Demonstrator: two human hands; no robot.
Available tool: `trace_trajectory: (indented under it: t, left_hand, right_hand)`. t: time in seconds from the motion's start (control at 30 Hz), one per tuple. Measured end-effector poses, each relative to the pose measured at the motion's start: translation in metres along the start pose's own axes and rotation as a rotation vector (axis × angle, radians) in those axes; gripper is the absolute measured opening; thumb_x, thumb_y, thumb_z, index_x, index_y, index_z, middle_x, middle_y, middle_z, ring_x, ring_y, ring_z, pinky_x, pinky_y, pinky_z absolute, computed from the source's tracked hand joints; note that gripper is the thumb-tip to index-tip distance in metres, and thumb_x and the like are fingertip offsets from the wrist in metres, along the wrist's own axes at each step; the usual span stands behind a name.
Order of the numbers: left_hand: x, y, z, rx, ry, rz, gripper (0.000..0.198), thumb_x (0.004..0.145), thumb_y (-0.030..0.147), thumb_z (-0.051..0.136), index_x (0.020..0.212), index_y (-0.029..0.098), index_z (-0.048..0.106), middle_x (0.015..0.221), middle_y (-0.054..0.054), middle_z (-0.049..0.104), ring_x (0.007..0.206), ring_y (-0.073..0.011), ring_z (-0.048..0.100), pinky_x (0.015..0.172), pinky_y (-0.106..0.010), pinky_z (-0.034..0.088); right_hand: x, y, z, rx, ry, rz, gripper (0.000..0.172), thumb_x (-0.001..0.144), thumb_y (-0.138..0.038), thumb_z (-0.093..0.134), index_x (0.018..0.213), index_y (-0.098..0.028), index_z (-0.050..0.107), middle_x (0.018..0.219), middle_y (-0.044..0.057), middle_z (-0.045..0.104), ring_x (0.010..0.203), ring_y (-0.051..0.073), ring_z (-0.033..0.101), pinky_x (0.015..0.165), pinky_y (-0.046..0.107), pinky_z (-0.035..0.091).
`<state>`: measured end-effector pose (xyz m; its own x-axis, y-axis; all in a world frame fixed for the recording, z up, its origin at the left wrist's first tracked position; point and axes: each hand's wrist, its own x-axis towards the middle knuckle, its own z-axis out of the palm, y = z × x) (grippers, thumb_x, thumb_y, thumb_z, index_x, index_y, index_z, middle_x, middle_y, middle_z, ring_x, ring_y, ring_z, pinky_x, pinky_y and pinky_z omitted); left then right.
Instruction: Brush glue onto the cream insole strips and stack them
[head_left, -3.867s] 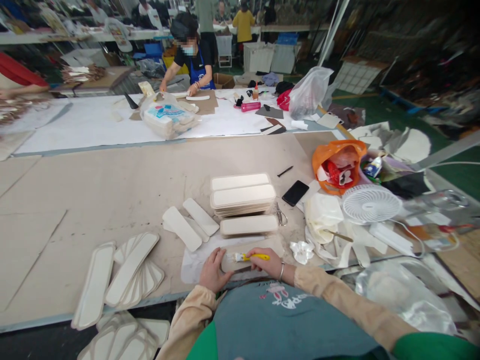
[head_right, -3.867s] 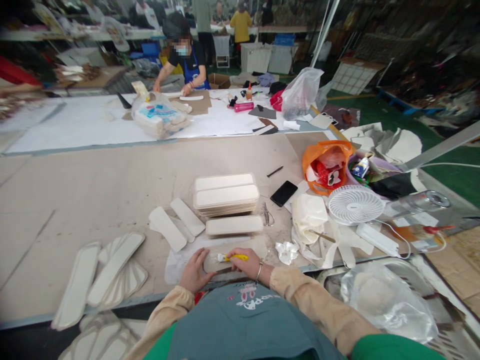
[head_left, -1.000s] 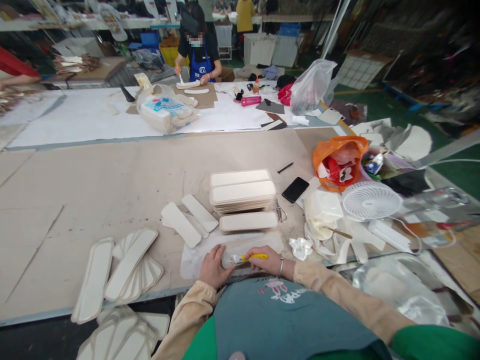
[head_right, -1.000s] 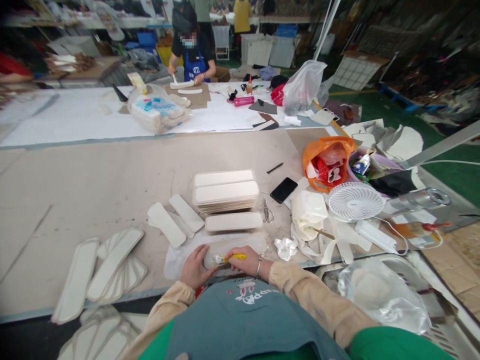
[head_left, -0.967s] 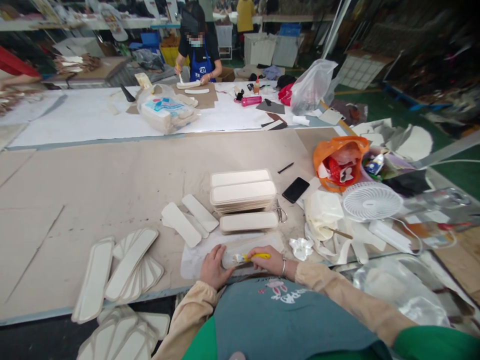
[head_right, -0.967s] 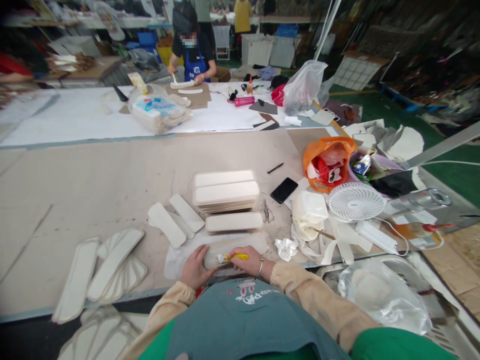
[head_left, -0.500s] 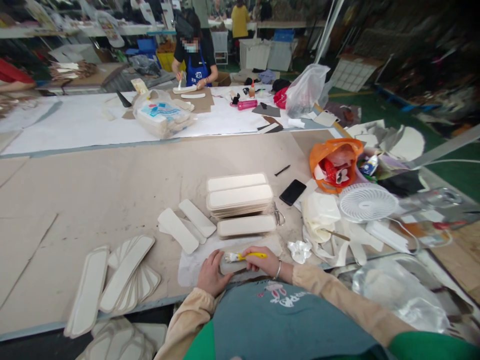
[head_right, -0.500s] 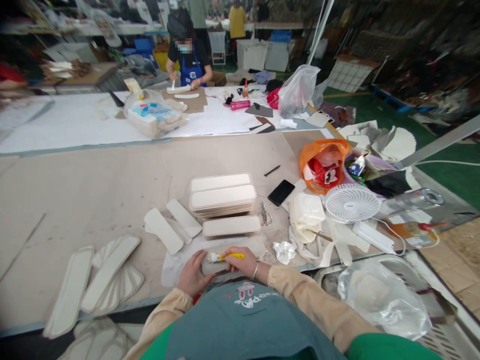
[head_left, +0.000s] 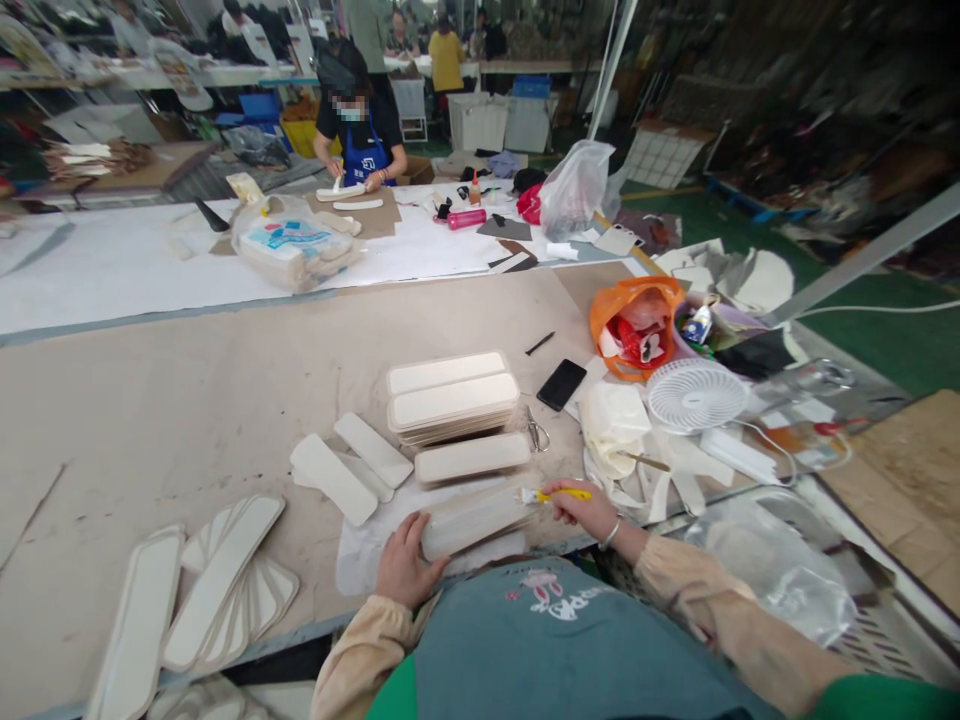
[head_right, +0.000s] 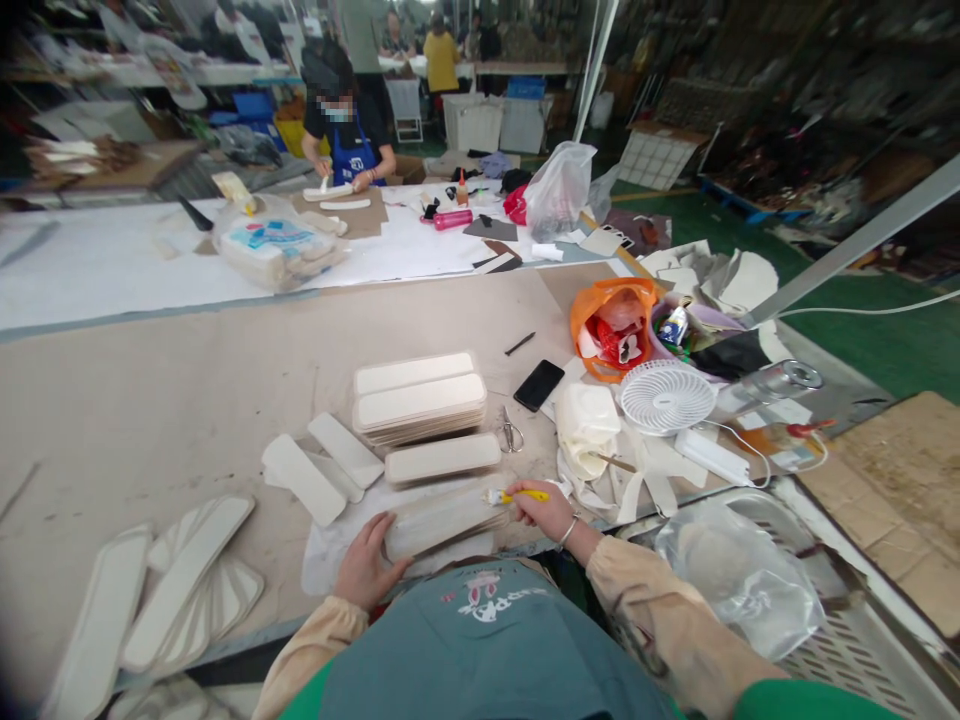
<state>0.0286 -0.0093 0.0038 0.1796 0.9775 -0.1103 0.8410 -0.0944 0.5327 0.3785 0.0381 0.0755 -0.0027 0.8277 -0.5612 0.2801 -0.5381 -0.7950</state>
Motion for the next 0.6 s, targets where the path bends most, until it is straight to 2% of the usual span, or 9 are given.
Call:
trace_trajectory:
  t: [0.1, 0.2, 0.43, 0.6]
  left_hand:
    - [0.000, -0.002, 0.002, -0.018, 0.004, 0.002, 0.068, 0.068, 0.041, 0.068, 0.129, 0.017, 0.048, 0.132, -0.015, 0.050, 0.120, -0.0309, 0.050, 0.101, -0.046, 0.042]
    - [-0.001, -0.002, 0.003, -0.065, 0.019, -0.011, 0.069, 0.067, 0.040, 0.069, 0.129, 0.018, 0.047, 0.132, -0.013, 0.050, 0.121, -0.0298, 0.049, 0.104, -0.044, 0.041]
    - [-0.003, 0.003, 0.002, -0.184, 0.041, -0.047, 0.075, 0.063, 0.032, 0.073, 0.130, 0.015, 0.044, 0.130, -0.015, 0.051, 0.123, -0.0281, 0.048, 0.107, -0.043, 0.039]
    - [-0.002, 0.004, 0.000, -0.171, 0.049, -0.045, 0.071, 0.062, 0.030, 0.073, 0.126, 0.015, 0.047, 0.129, -0.014, 0.052, 0.122, -0.0276, 0.049, 0.105, -0.044, 0.040]
  right_hand:
    - [-0.007, 0.003, -0.014, -0.044, 0.067, -0.035, 0.028, 0.071, -0.031, 0.053, 0.090, -0.015, 0.068, 0.053, -0.001, 0.062, 0.045, 0.011, 0.050, 0.045, 0.021, 0.041]
    - [-0.012, 0.001, -0.005, 0.002, 0.030, -0.100, 0.027, 0.074, -0.034, 0.054, 0.091, -0.017, 0.068, 0.055, -0.001, 0.062, 0.046, 0.011, 0.051, 0.046, 0.021, 0.041]
    - [-0.005, -0.022, 0.074, 0.130, -0.369, -0.123, 0.025, 0.073, -0.030, 0.056, 0.091, -0.016, 0.066, 0.059, 0.000, 0.064, 0.046, 0.009, 0.052, 0.047, 0.019, 0.042]
    - [0.011, -0.031, 0.117, 0.129, -0.544, -0.152, 0.023, 0.074, -0.028, 0.057, 0.091, -0.016, 0.067, 0.057, -0.002, 0.062, 0.045, 0.008, 0.051, 0.047, 0.018, 0.042]
